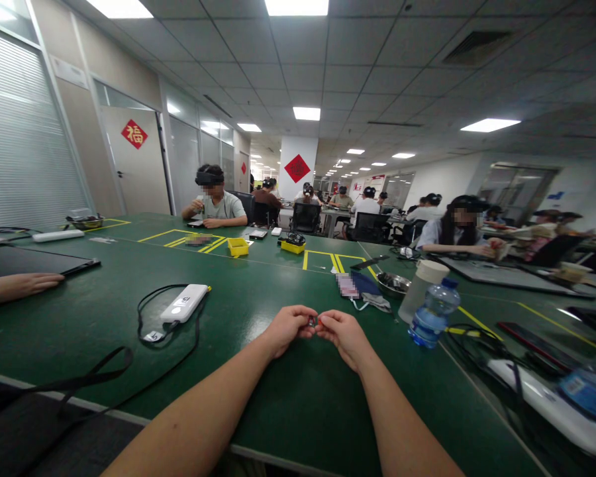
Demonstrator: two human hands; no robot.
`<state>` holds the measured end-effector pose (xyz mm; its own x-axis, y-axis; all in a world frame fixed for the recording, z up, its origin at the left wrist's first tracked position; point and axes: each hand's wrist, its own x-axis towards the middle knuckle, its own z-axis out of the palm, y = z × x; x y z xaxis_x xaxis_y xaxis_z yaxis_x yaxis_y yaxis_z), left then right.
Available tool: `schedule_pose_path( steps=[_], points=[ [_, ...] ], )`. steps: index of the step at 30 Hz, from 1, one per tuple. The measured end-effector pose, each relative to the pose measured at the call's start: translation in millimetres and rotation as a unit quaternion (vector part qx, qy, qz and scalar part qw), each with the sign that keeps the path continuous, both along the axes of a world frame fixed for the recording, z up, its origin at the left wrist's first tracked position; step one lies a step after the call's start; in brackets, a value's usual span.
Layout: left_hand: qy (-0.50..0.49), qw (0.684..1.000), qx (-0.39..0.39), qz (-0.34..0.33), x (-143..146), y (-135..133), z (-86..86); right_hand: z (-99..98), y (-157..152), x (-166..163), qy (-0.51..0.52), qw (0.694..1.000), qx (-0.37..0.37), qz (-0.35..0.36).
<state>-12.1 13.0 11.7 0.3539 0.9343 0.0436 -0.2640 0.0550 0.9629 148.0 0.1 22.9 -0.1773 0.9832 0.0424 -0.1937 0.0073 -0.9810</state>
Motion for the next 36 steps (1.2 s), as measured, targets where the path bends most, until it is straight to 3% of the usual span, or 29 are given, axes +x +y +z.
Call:
schedule_pose_path(
  steps=[13, 36],
  points=[
    [0.034, 0.999, -0.009, -0.007, 0.2, 0.6, -3.4, -0.7, 0.3, -1.0, -0.019, 0.999, -0.035, -0.008],
    [0.016, 1.0, -0.002, 0.014, 0.8, 3.4, -8.1, -6.8, 4.0, 1.6, -0.008, 1.0, -0.014, -0.004]
  ],
)
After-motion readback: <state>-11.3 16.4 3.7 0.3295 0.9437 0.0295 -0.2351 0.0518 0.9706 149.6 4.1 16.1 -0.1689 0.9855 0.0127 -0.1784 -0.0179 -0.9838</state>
